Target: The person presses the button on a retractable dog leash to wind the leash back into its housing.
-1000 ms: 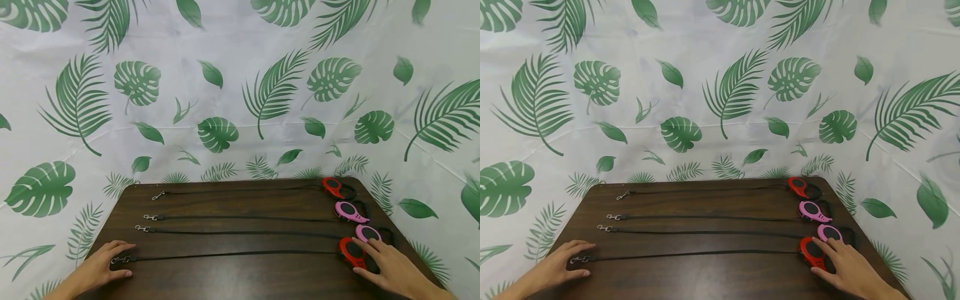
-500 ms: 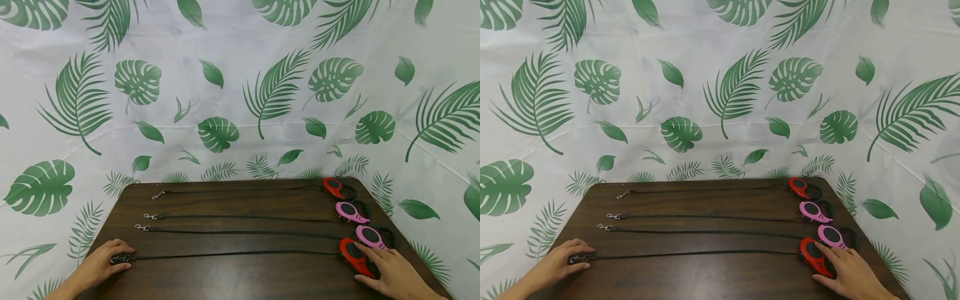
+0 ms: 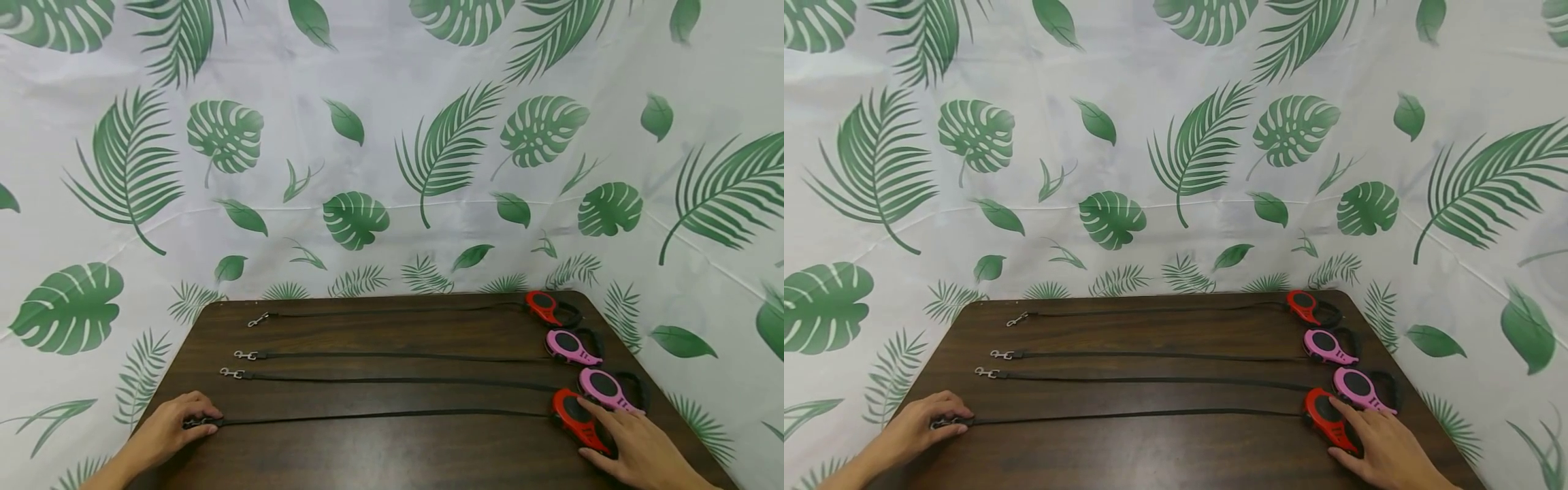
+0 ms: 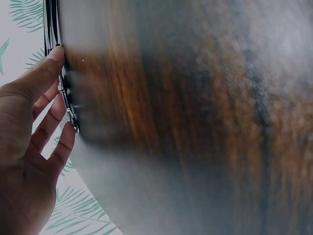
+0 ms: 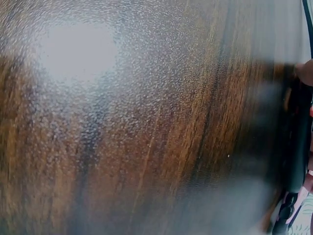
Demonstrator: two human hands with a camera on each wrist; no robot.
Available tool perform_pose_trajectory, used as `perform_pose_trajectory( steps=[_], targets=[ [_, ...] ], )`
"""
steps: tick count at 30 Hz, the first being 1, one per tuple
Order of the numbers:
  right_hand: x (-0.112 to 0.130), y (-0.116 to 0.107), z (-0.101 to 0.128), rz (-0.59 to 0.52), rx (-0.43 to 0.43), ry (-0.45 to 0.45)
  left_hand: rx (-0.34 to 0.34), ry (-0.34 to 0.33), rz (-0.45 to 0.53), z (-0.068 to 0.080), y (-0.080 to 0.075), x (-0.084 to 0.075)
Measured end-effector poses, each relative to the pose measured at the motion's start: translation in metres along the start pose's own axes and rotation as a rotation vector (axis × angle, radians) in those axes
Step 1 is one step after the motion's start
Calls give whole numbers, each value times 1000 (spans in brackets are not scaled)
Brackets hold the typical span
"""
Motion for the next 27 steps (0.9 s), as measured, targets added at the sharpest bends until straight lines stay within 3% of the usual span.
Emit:
perform_pose_trajectory(
  steps=[8, 16, 22, 27],
  targets=[
    [-1, 1, 2, 45, -20, -51, -20, 13, 20, 0, 3, 1],
    [-1, 1, 4, 59, -33, -97, -59, 89, 37, 2, 2, -6],
    [-1, 1, 2, 14, -5, -35, -54, 50, 34, 0, 0, -3],
    [-2, 0, 2, -84, 22, 37, -19, -36, 3, -2, 0, 2]
  ],
)
Point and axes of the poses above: each hand's wrist, its own z-axis away from the middle knuckle, its own y-axis out of the palm, x = y × z, the point moved 8 cm from there along -z, towards the middle knuckle, and after that the axes turned 14 degrees about -z, right-handed, at the moved point
